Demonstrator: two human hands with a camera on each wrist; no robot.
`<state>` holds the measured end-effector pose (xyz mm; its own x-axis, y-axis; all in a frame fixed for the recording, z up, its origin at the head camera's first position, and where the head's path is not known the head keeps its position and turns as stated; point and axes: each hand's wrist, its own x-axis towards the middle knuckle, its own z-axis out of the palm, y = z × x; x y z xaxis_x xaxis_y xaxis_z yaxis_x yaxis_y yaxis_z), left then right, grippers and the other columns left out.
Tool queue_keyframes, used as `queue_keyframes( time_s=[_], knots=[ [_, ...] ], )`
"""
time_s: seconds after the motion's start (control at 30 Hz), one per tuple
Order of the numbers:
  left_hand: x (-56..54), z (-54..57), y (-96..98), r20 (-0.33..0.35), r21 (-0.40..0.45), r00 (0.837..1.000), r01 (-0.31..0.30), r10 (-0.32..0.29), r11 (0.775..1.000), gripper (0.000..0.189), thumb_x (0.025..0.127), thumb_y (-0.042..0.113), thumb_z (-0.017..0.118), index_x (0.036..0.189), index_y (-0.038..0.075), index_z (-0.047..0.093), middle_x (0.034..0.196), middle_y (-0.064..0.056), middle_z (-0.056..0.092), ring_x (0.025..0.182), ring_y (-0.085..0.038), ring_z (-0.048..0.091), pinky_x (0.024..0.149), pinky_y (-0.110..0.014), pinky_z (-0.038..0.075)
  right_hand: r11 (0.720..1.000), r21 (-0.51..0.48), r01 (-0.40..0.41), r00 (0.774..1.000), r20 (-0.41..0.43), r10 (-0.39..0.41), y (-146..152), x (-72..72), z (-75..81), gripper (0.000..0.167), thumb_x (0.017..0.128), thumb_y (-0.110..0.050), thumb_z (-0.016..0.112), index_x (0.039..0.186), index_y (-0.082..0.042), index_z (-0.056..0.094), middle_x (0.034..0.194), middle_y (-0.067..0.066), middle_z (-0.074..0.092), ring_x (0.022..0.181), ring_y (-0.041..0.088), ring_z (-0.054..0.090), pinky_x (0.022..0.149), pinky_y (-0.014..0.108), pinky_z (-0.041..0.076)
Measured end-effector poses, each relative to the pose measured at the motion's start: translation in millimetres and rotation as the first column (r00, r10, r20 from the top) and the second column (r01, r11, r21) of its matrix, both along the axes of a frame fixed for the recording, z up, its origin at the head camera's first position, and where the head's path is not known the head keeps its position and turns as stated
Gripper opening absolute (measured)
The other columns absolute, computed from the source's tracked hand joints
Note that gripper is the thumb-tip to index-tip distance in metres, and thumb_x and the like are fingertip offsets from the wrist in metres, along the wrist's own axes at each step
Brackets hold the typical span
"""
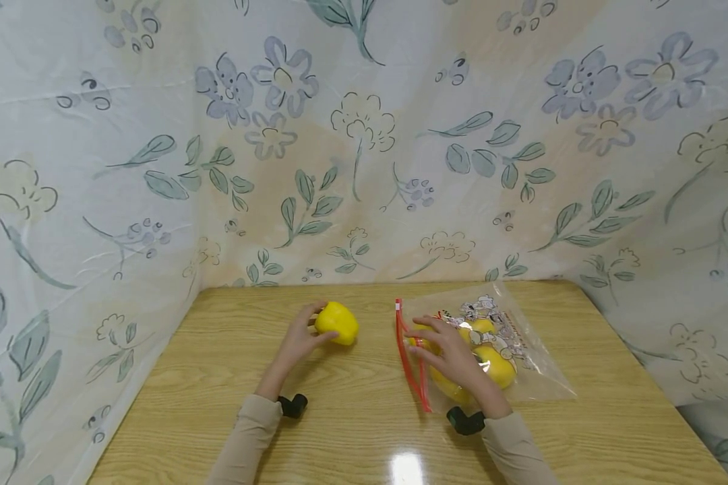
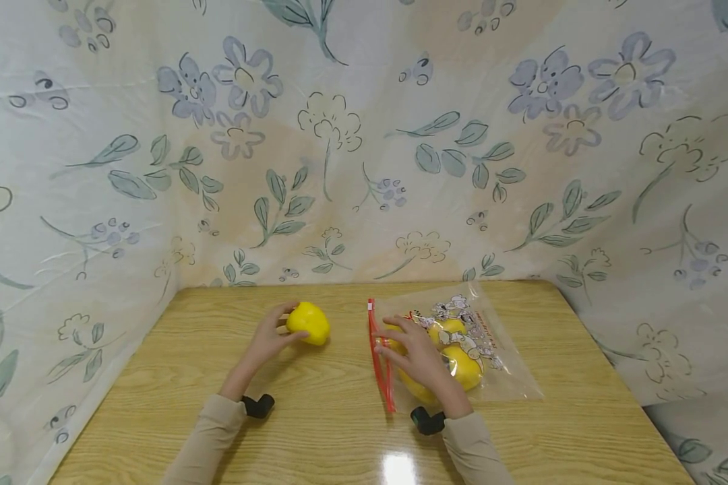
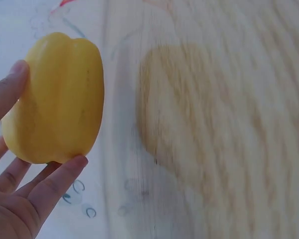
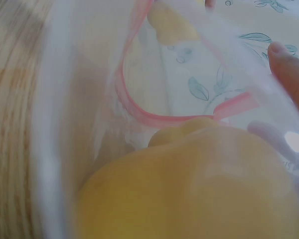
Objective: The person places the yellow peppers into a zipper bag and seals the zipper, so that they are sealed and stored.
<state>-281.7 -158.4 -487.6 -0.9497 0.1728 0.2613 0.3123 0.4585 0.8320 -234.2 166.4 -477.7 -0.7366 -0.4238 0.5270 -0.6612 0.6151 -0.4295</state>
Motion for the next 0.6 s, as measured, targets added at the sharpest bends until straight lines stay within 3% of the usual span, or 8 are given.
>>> queue_keyframes(
  time_s=[0.6],
  knots=[
    [5.2, -0.7, 22.6, 0.007, -0.019, 0.999, 0.033, -0.033, 0.999, 0.069, 0.073, 0.027, 0.078, 0.133, 0.01, 0.048, 0.126, -0.011, 0.05, 0.111, -0.027, 0.05, 0.078, -0.033, 0.054, 1.0, 0.006, -0.001, 1.0, 0.009, 0.001, -0.7, -0.6, 1.5, 0.028, 0.085, -0.027, 0.067, 0.111, -0.017, 0.069, 0.128, 0.011, 0.055, 0.123, 0.034, 0.046, 0.097, 0.057, 0.037]
  ],
)
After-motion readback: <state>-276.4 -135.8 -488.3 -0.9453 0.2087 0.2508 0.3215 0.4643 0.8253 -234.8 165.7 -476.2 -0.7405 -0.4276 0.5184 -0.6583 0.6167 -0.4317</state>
